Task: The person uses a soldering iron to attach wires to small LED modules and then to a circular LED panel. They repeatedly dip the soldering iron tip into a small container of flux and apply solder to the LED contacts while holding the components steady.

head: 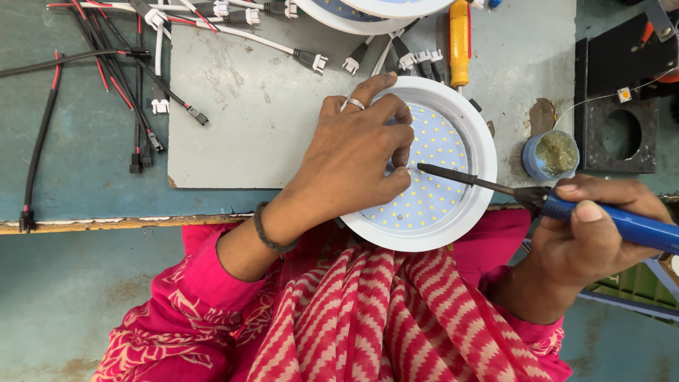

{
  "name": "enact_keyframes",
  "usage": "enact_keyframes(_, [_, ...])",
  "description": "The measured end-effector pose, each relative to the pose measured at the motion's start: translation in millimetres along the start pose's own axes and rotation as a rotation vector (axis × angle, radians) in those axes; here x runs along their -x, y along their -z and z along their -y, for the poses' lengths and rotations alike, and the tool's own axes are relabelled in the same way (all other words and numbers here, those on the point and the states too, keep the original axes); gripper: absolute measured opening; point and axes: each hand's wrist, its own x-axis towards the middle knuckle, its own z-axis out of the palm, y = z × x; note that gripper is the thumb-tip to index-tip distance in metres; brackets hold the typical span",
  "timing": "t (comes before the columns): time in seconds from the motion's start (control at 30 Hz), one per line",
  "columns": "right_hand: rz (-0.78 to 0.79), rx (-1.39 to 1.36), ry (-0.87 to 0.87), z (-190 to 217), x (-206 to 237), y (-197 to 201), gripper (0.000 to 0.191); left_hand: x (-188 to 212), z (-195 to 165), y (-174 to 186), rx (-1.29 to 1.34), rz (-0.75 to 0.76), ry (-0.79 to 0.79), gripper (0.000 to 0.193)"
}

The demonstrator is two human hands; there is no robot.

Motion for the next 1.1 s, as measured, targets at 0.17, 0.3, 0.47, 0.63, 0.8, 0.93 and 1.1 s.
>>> enact_keyframes(0.17, [-0.002, 0.092, 0.047, -9, 3, 10, 0.026, 0, -1, 0, -0.004, 0.002, 0.004, 0.012])
enact_keyframes(0.3, [0.019, 0.126, 0.092, -11, 4, 11, 0.023, 0, -1, 0, 0.005, 0.006, 0.008, 0.013])
enact_keyframes(0.47, [0.009, 0.066, 0.047, -10, 2, 13, 0.022, 0, -1, 1, 0.001, 0.004, 0.008, 0.012])
enact_keyframes(0.63, [0.006, 0.08, 0.053, -10, 2, 11, 0.024, 0, -1, 1, -0.002, 0.004, 0.015, 0.011])
enact_keyframes(0.8, [-0.007, 0.023, -0.035, 1, 4, -3, 0.024, -1, -1, 0, -0.01, 0.001, 0.023, 0.011])
enact_keyframes(0.93, [-0.044, 0.033, -0.131, 15, -2, -16, 0.024, -1, -2, 1, -0.018, 0.003, 0.045, 0.011])
enact_keyframes(1.1, [-0.047, -0.035, -0.151, 24, -6, -23, 0.027, -1, -3, 2, -0.02, 0.0, 0.041, 0.01])
